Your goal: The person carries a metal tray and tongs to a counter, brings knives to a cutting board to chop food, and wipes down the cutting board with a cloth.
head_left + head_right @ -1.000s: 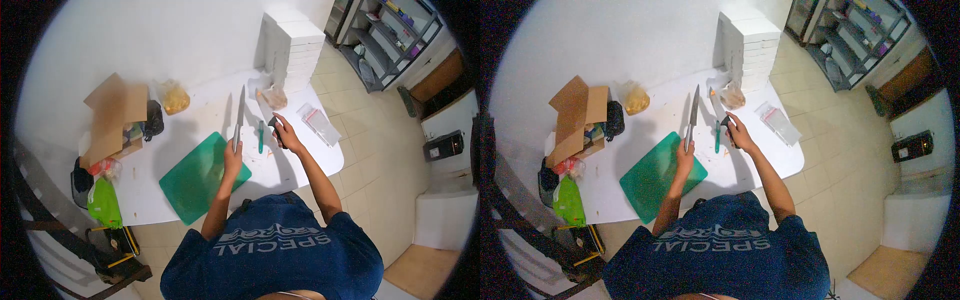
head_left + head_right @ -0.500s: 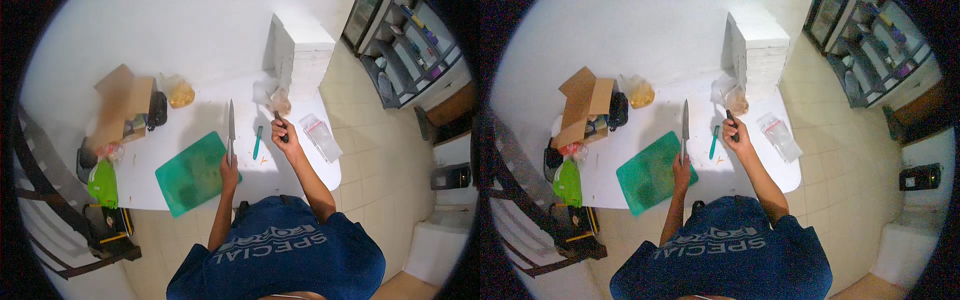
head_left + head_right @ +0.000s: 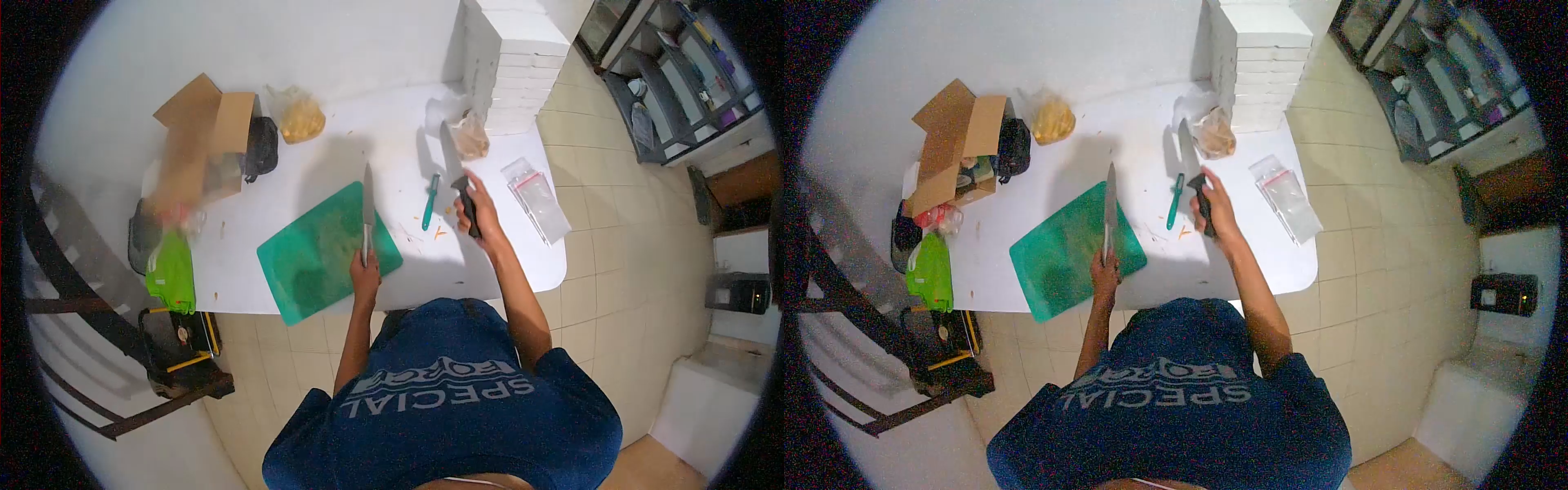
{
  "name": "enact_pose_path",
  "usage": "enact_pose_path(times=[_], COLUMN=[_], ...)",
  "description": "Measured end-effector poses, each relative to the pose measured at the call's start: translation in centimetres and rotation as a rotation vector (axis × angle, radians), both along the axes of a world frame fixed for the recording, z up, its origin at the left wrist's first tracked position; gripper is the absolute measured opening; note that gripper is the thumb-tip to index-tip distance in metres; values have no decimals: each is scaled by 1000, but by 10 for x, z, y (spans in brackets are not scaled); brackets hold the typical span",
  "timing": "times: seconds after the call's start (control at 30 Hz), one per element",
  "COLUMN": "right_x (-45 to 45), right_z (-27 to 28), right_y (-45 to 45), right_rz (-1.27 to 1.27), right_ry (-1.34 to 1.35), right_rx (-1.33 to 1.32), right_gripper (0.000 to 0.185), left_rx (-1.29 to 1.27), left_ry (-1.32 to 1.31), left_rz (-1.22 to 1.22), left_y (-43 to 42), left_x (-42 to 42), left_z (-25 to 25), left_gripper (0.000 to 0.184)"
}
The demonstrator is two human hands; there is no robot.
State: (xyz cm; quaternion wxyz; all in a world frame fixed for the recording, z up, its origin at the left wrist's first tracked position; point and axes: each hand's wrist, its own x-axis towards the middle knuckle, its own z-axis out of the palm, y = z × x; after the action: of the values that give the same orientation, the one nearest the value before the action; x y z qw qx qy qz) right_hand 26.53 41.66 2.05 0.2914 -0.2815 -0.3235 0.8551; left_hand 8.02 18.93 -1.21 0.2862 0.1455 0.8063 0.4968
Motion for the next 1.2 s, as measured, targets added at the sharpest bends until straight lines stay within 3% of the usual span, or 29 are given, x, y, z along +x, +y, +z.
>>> enact_pose_path(times=[0.13, 0.17, 0.33, 0.4, 0.5, 0.63, 0.8, 0.87, 1.0, 1.07, 1.2], right_x=[-23, -31, -50, -51, -49, -58, -66, -63, -49, -31, -13], right_z=[9, 9, -17, -40, -67, -75, -82, -83, -103, -110, -116], right_y=[18, 16, -48, -98, -155, -180, -179, -180, -173, -163, -123], right_rz=[-202, -305, -141, -23, 38, 24, -148, -218, -266, -330, -379], right_ry=[-373, -585, -845, -904, -964, -1015, -1106, -1151, -1270, -1278, -1332], right_rx=[523, 780, 1096, 1001, 934, 903, 828, 768, 807, 895, 980], right_gripper=[48, 49, 55, 62, 54, 45, 44, 43, 48, 49, 49], left_rx=[97, 102, 145, 17, -137, -106, -42, -7, -81, -9, 46], left_ry=[135, 126, 69, 328, 115, 123, 232, 213, 59, 59, -42], left_rz=[-85, -127, -177, -226, -226, -269, -491, -563, -792, -880, -969], left_y=[-2, -3, -28, -45, -73, -82, -52, -38, -3, 15, 61], left_x=[-22, -31, -83, -110, -127, -141, -144, -139, -106, -84, -43], left_z=[2, 6, 11, -13, -18, -32, -22, -47, -41, -73, -84], left_gripper=[25, 26, 29, 33, 38, 40, 37, 35, 32, 31, 33])
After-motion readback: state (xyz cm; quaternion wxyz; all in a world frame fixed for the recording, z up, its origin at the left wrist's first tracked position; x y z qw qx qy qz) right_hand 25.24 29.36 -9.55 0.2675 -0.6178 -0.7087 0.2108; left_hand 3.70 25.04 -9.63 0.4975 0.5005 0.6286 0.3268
